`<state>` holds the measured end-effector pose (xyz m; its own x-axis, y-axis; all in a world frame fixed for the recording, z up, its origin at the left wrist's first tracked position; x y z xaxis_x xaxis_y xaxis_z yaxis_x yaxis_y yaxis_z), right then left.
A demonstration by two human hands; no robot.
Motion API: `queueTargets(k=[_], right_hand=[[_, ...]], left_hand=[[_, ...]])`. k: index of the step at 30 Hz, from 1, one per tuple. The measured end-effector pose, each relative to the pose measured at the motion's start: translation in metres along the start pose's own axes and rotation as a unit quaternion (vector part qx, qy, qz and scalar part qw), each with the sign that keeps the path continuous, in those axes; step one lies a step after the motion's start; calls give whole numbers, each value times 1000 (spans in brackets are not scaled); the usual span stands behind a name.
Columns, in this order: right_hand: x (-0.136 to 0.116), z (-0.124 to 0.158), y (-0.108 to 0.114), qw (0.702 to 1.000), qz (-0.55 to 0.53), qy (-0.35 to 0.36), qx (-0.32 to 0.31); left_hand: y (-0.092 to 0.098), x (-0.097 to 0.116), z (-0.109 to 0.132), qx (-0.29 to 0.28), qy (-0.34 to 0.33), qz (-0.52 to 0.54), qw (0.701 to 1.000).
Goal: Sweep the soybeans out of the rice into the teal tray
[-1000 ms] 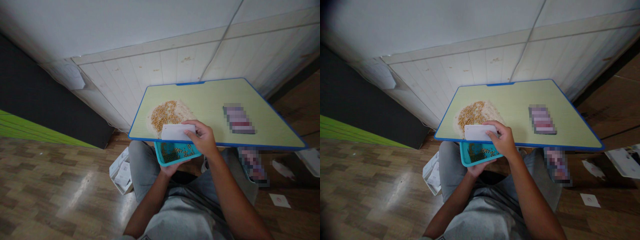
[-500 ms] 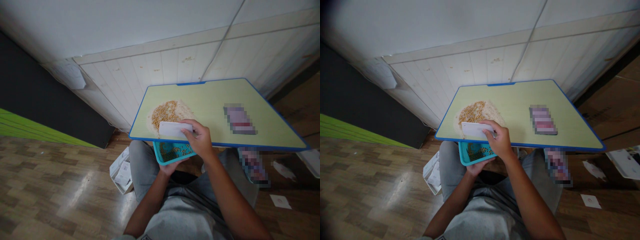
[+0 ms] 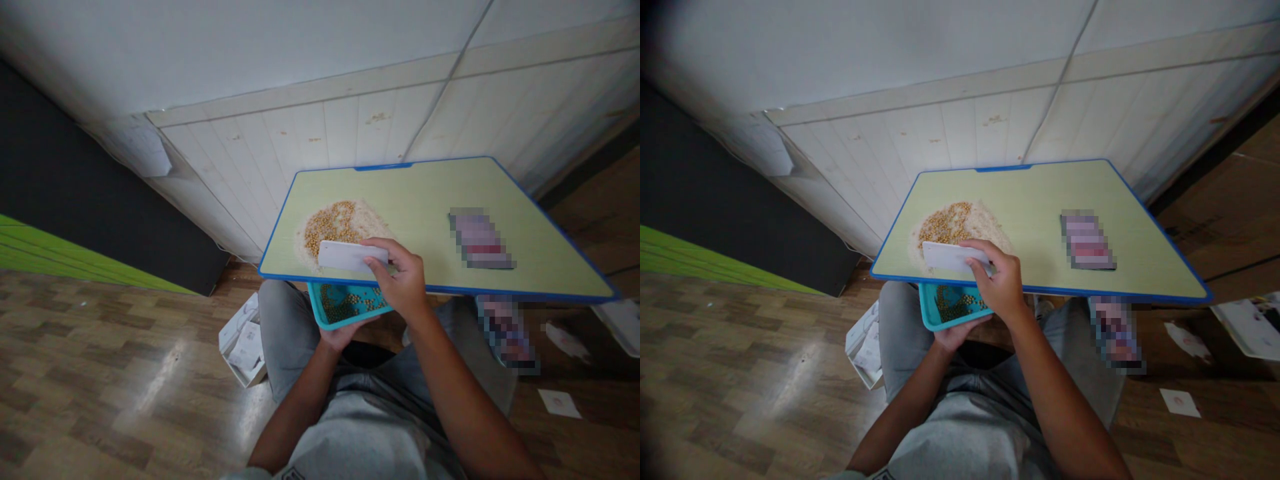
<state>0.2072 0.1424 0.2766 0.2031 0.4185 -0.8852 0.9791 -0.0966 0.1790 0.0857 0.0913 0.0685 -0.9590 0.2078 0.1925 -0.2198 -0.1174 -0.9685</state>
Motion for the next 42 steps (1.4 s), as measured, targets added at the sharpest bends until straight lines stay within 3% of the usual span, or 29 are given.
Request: queueTargets(k=[15,25,36,42], right_hand=[[38,-4,40,985,-29,-60,162],[20,3,8,997,5,-58,59],[21,-9,25,981,119,-30,147],[27,-10,28,980,116,-36,155]], left_hand=[[-4,-3,5,-17,-3,2,1000],[-3,-4,4,-8,-6,-14,1000],[1,-7,4,-18,6,-4,1000],[-2,-8,5,-29,10,-12,999]])
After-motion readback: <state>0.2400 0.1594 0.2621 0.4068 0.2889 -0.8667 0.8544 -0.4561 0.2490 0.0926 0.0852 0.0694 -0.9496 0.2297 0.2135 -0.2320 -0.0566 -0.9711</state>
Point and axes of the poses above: each hand's wrist, its own z-axis away from the middle knuckle, its own y-axis out of the back of the hand, x = y × z, the point moved 8 cm from there along -z, towards the middle knuckle, and after that the axes turned 12 degrees about -y, right-handed, at the moved point
